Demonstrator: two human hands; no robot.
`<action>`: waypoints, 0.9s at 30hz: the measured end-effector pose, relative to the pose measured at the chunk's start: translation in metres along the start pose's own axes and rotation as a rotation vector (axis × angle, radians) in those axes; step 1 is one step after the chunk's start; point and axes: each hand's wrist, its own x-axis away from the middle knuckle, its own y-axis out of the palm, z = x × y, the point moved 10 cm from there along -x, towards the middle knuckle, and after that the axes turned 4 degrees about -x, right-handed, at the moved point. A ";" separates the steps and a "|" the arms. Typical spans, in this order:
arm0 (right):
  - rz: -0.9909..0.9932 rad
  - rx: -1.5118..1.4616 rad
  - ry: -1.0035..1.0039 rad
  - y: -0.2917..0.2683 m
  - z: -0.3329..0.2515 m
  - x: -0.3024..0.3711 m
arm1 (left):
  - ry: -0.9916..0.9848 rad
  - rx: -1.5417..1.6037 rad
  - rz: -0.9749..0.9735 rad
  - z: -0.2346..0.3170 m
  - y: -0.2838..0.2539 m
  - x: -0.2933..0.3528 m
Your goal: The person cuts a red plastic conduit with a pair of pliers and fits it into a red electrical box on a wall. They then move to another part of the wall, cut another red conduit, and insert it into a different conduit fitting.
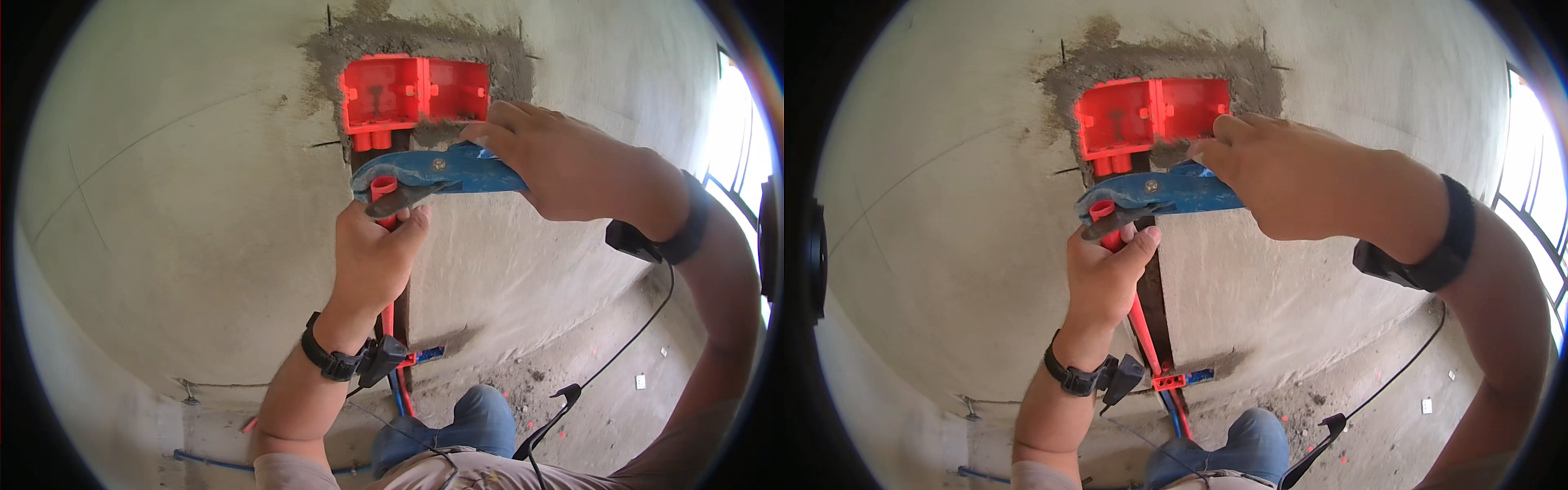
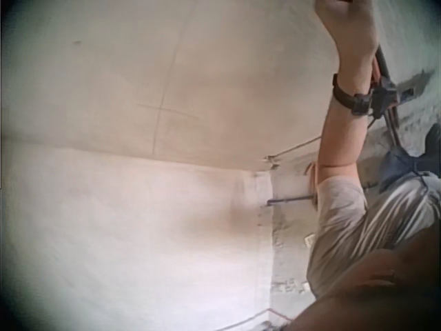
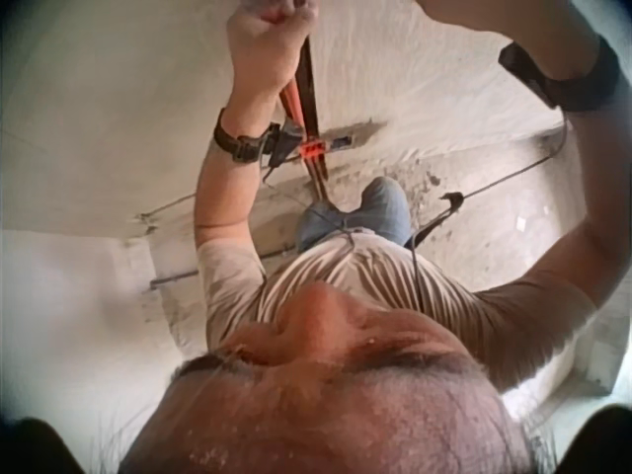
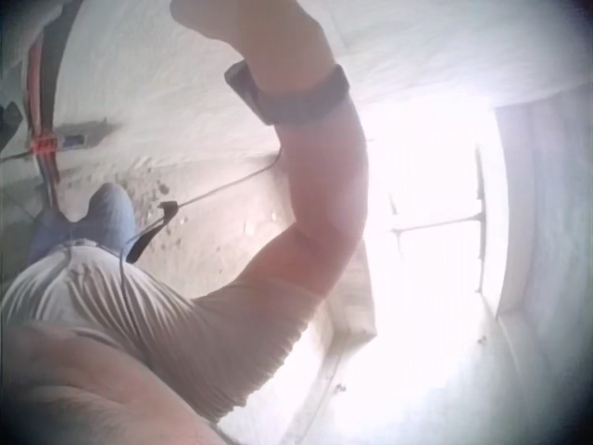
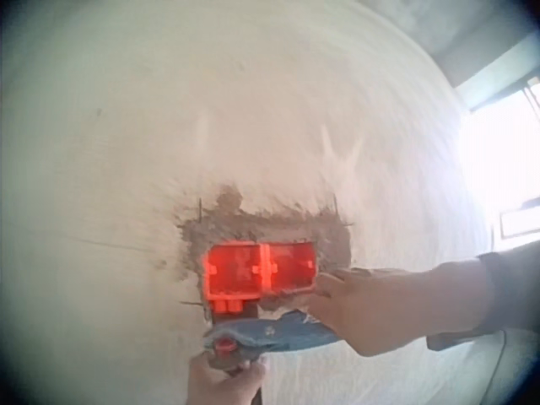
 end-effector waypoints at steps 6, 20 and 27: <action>-0.134 -0.030 -0.042 0.000 0.000 -0.013 | 0.033 -0.089 0.009 0.013 -0.003 0.005; -0.284 0.026 -0.079 0.001 -0.009 -0.016 | 0.045 -0.134 0.001 0.005 -0.004 0.004; -0.271 -0.001 0.044 0.009 -0.015 -0.001 | 0.085 -0.117 0.040 0.003 -0.005 -0.002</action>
